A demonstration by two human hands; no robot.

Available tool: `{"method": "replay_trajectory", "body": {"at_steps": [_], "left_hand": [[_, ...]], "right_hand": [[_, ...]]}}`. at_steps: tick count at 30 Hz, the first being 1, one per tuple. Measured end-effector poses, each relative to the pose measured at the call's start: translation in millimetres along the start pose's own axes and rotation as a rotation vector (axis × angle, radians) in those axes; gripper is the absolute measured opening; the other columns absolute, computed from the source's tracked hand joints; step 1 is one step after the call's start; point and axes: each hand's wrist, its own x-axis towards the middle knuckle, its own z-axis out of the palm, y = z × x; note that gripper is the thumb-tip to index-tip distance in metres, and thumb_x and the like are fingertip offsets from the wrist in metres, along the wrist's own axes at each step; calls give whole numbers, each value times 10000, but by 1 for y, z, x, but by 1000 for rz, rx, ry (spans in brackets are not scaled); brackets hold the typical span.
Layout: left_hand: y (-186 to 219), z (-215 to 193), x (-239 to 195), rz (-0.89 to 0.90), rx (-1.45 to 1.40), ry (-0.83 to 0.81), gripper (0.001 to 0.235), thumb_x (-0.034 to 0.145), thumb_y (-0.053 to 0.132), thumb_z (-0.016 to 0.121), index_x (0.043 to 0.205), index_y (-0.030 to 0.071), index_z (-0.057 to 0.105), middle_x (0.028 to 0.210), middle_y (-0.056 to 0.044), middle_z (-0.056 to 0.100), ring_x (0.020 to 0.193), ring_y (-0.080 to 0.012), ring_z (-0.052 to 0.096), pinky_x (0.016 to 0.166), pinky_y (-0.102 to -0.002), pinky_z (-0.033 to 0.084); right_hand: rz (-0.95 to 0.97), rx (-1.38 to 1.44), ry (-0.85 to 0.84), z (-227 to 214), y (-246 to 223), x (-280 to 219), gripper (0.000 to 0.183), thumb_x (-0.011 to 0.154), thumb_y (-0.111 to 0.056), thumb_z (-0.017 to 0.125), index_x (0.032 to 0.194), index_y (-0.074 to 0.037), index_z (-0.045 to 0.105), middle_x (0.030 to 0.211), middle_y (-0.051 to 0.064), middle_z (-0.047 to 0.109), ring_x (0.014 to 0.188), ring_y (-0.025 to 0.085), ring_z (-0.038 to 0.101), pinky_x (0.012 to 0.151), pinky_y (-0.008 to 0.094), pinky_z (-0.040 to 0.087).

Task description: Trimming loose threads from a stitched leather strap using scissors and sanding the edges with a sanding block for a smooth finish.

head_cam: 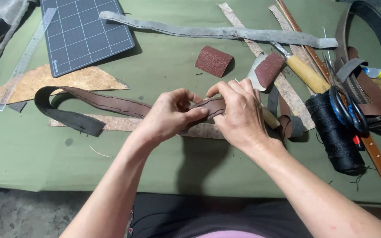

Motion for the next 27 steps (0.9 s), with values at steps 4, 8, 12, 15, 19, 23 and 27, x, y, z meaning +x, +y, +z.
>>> {"method": "replay_trajectory", "body": {"at_steps": [4,8,12,15,19,23,27], "left_hand": [[-2,-4,-8,-46,34,-2,309,816,228,808,1055,33,790,761,-40,549,708,-160,612,610,-315,560],[-17,-7,-4,-104,142,26,218,835,287,784,964,113,810,728,-39,630,721,-172,665,681,-327,564],[-3,-8,-10,-236,386,109,99,789,410,720,825,359,795,668,94,704,710,-181,706,818,-336,548],[12,-11,-15,-275,366,125,138,747,422,706,804,323,784,780,93,737,856,-212,620,915,-366,467],[22,-9,-17,-191,487,122,205,778,427,679,815,259,789,781,60,730,975,-219,588,993,-367,397],[37,-8,-18,-196,570,10,362,776,391,639,1095,266,754,1011,11,745,1176,-238,533,1122,-453,299],[63,-1,-26,-73,566,-78,512,818,352,600,1308,244,704,1186,-34,746,1351,-228,466,1221,-488,133]], "right_hand": [[28,-19,-59,-1,2,-6,271,800,-116,738,1012,-280,693,847,2,608,1015,256,570,936,421,446],[116,-97,-169,1,1,-14,310,766,-122,703,1028,-288,692,879,10,614,1063,263,564,948,459,443],[206,-149,-215,3,11,-24,349,735,-121,703,1052,-265,692,916,24,616,1088,272,558,971,480,442],[243,-157,-186,-3,15,-23,330,730,-111,697,1024,-258,691,920,32,613,1099,281,555,963,477,448],[292,-85,-116,-3,12,-20,301,747,-96,661,996,-259,703,888,32,619,1062,284,578,939,454,474],[283,-14,-35,-6,7,-19,316,702,-44,649,961,-216,702,858,59,612,1024,320,590,909,453,487],[312,-20,-105,-15,-5,-17,417,676,9,660,1043,-188,693,928,61,619,1048,319,564,912,462,480]]}}
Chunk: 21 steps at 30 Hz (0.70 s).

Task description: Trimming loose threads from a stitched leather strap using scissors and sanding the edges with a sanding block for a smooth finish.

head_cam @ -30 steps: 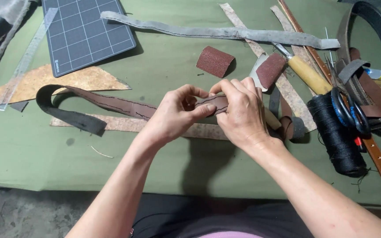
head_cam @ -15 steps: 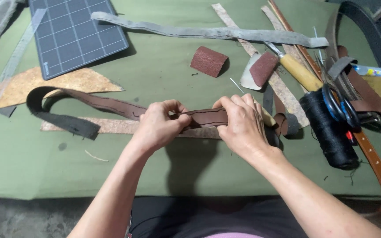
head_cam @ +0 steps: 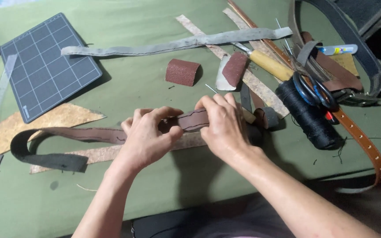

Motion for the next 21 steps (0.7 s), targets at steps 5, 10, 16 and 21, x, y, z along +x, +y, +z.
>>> {"method": "replay_trajectory", "body": {"at_steps": [5,10,16,21], "left_hand": [[9,-3,1,88,-75,28,390,865,412,629,1138,176,777,998,-91,769,1201,-246,572,1187,-479,216],[-7,4,13,61,-184,56,239,874,330,721,996,148,816,874,-110,757,970,-258,693,958,-428,503],[-11,18,27,-36,-133,58,203,840,358,745,937,195,816,817,-68,757,872,-219,711,801,-379,539],[0,22,27,-63,-152,64,214,848,326,739,968,174,829,803,-78,766,825,-222,705,771,-380,541]], "right_hand": [[-30,-6,3,8,-1,-3,431,700,33,659,1062,-200,643,945,60,605,1065,317,553,913,456,486],[-35,49,23,3,-6,-6,460,679,44,647,1074,-188,616,948,69,597,1064,329,546,898,467,485],[20,26,-28,-4,8,-12,490,696,11,695,1137,-181,603,1018,93,582,1162,344,512,964,482,474],[71,51,-63,-3,18,-12,424,738,-1,685,1119,-167,602,1027,104,584,1208,361,513,982,494,470]]}}
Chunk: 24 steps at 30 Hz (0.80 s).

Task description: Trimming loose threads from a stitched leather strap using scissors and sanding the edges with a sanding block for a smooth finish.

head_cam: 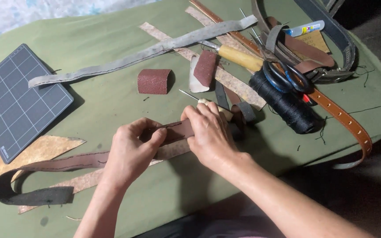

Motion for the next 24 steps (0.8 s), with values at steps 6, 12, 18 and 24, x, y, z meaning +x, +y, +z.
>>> {"method": "replay_trajectory", "body": {"at_steps": [6,12,18,24], "left_hand": [[4,-2,-3,-79,15,-22,239,842,310,709,1045,275,832,837,-45,762,914,-201,707,860,-375,546],[-6,0,1,-61,-48,24,237,832,256,715,1029,194,831,871,-96,782,937,-250,717,883,-426,548],[-2,-4,-1,-20,-201,108,200,879,156,696,1030,153,827,904,-120,780,943,-223,732,870,-410,563],[-16,-4,0,54,-295,132,181,863,162,728,1014,137,824,869,-107,786,904,-234,754,867,-421,581]], "right_hand": [[28,20,-61,-6,-7,2,406,748,-13,693,1111,-165,591,1024,112,587,1182,358,524,953,499,496],[62,-3,-157,-12,-18,-2,394,786,-95,703,1137,-213,568,1038,76,592,1202,321,527,965,476,497],[213,256,-413,-45,-43,-8,589,799,-260,770,1347,-203,561,1168,98,647,1233,318,572,1027,530,470],[220,725,-116,3,-8,13,330,899,-323,725,1104,-66,751,928,88,744,902,169,645,756,321,564]]}}
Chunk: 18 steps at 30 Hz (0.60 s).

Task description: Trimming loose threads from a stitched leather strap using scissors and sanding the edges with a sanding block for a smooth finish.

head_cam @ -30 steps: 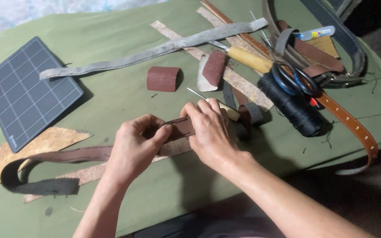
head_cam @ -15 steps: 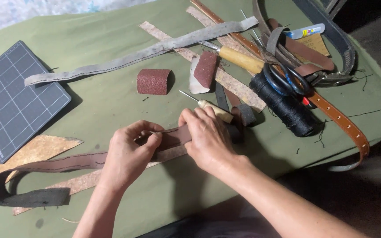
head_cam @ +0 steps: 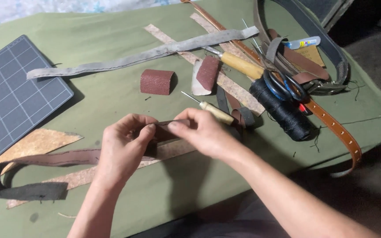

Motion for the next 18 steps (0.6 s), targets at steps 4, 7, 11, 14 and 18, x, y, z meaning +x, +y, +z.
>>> {"method": "replay_trajectory", "body": {"at_steps": [4,7,11,14,18], "left_hand": [[12,5,-13,-28,-116,-18,200,874,151,719,1041,91,813,858,-137,772,848,-211,724,819,-399,592],[18,8,-20,-19,-110,-35,239,871,272,764,1071,154,821,860,-104,792,857,-175,739,837,-398,603],[16,14,-24,21,-133,-2,162,911,253,738,1017,167,824,799,-54,799,808,-119,733,786,-319,605],[16,18,-29,31,-161,19,146,915,242,737,1001,164,824,773,-50,798,781,-108,731,730,-294,598],[26,19,-42,54,-210,14,170,912,210,729,1005,99,819,764,-92,791,767,-132,725,693,-297,596]], "right_hand": [[-16,52,59,-5,10,8,210,902,-219,772,1038,-60,791,830,76,725,780,154,654,629,276,555],[7,125,90,-4,8,6,207,896,-217,765,1039,-68,784,823,60,718,752,135,672,625,246,591],[22,202,54,-1,-14,-6,271,889,-273,778,1072,-74,756,828,90,737,744,148,695,626,267,606],[31,243,43,6,-21,-14,297,884,-332,787,1057,-94,746,831,94,769,752,151,713,634,268,608],[72,273,38,9,-25,-21,254,891,-330,783,986,-100,735,812,90,797,752,153,731,652,263,598]]}}
